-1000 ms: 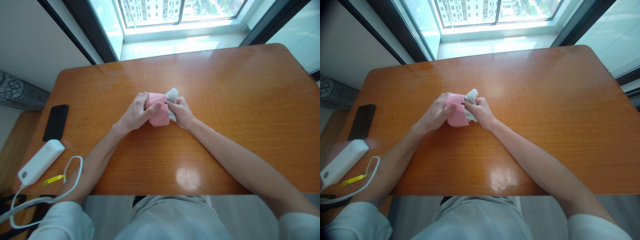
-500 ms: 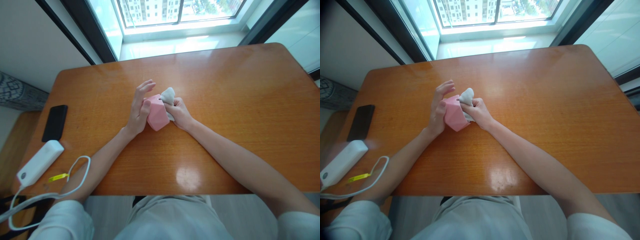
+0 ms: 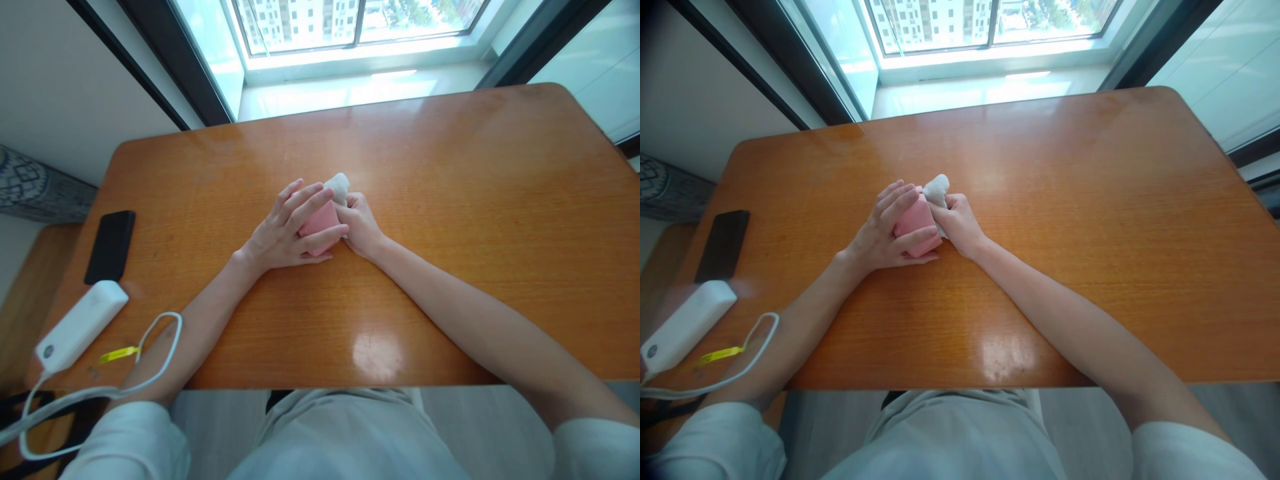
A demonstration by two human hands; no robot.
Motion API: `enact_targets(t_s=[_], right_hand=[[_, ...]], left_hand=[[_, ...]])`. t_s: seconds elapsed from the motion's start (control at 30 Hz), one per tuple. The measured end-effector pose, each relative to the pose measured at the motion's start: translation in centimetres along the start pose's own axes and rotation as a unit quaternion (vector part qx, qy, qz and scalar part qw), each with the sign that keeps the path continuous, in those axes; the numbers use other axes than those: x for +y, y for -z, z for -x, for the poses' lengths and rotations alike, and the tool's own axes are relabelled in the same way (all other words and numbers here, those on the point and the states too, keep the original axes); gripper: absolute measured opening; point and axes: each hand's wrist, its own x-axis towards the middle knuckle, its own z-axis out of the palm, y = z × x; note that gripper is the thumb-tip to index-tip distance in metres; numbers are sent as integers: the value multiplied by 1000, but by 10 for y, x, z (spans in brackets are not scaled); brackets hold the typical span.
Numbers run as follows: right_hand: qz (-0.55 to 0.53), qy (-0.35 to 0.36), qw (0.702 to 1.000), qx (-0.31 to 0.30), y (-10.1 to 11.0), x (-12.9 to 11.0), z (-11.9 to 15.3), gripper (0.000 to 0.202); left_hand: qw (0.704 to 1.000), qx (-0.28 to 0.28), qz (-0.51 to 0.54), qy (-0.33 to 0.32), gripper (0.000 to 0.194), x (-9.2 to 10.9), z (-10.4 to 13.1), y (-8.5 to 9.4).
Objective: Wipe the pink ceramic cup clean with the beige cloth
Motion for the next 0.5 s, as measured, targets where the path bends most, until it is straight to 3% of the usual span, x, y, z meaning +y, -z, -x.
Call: enact_targets(t_s=[0.13, 0.37, 0.5], right_hand=[[0, -3, 1000, 3, 0, 0, -1, 62], [-7, 5, 1000, 15, -1, 2, -2, 60], [-2, 9, 1000, 12, -1, 3, -3, 61]], left_hand=[[998, 32, -45, 2, 78, 2, -2, 0], [997, 25, 36, 56, 78, 1, -1, -1], [999, 31, 22, 39, 75, 0, -4, 2]])
